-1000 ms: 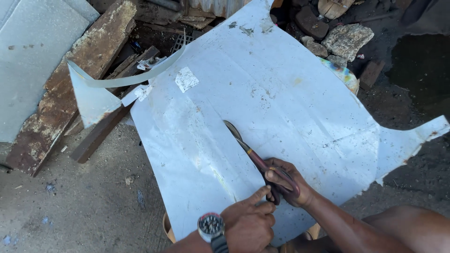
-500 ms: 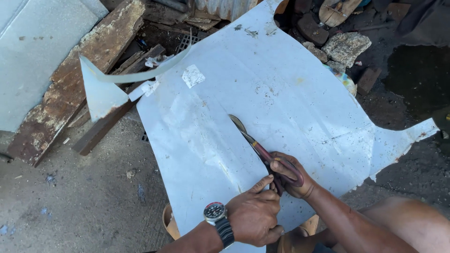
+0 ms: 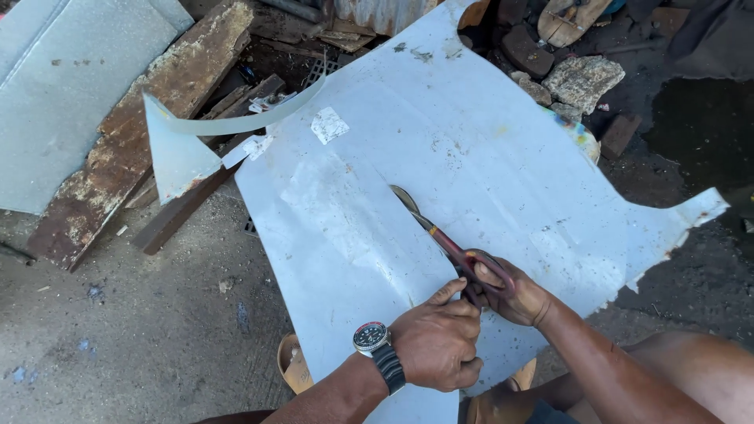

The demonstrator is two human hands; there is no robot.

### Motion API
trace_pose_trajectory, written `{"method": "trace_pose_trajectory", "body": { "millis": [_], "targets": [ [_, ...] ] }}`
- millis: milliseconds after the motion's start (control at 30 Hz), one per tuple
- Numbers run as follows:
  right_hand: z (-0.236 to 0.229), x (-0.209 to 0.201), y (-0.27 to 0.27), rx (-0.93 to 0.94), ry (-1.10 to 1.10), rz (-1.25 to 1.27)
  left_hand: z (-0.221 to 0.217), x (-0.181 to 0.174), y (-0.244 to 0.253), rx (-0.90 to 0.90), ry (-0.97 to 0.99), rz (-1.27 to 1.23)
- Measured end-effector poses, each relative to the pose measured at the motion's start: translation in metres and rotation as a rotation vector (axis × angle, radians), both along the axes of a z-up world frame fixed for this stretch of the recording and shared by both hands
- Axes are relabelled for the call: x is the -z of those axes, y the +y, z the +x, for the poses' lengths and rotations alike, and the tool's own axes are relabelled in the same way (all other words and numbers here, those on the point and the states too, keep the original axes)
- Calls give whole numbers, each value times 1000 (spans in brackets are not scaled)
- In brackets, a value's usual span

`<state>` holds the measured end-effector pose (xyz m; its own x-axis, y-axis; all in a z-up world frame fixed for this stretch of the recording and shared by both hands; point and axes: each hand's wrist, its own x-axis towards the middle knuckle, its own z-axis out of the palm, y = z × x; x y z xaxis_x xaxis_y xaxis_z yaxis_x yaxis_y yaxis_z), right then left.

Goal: The person cuts a large white sheet using shears, then places a smaller, paint-splattered sheet on top and traces its outline with a marker.

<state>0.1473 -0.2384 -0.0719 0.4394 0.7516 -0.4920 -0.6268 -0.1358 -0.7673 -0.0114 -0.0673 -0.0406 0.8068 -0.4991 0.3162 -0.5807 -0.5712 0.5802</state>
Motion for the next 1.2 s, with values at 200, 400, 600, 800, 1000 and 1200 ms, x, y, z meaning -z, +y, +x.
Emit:
{"method": "trace_pose_trajectory", "body": {
  "millis": [200,400,600,800,1000,1200],
  "targets": [
    [-4,1,-25,-251,56,216,7,-17,10,-12,56,124],
    [10,-44,-37,-353,-4,253,13,-1,5,19,103,222],
    [44,-59,-68,-179,-117,-88,34,-6,-15,-27,59,210],
    [68,-71,-93,-160,-53,-44,58,6,-35,-98,85,221],
    [102,-93,-147,-395,-287,156,72,5,-29,-103,163,255],
    [94,-92,-162,306,-522,-258,83,48,-40,-160,-23,154]
  ]
}}
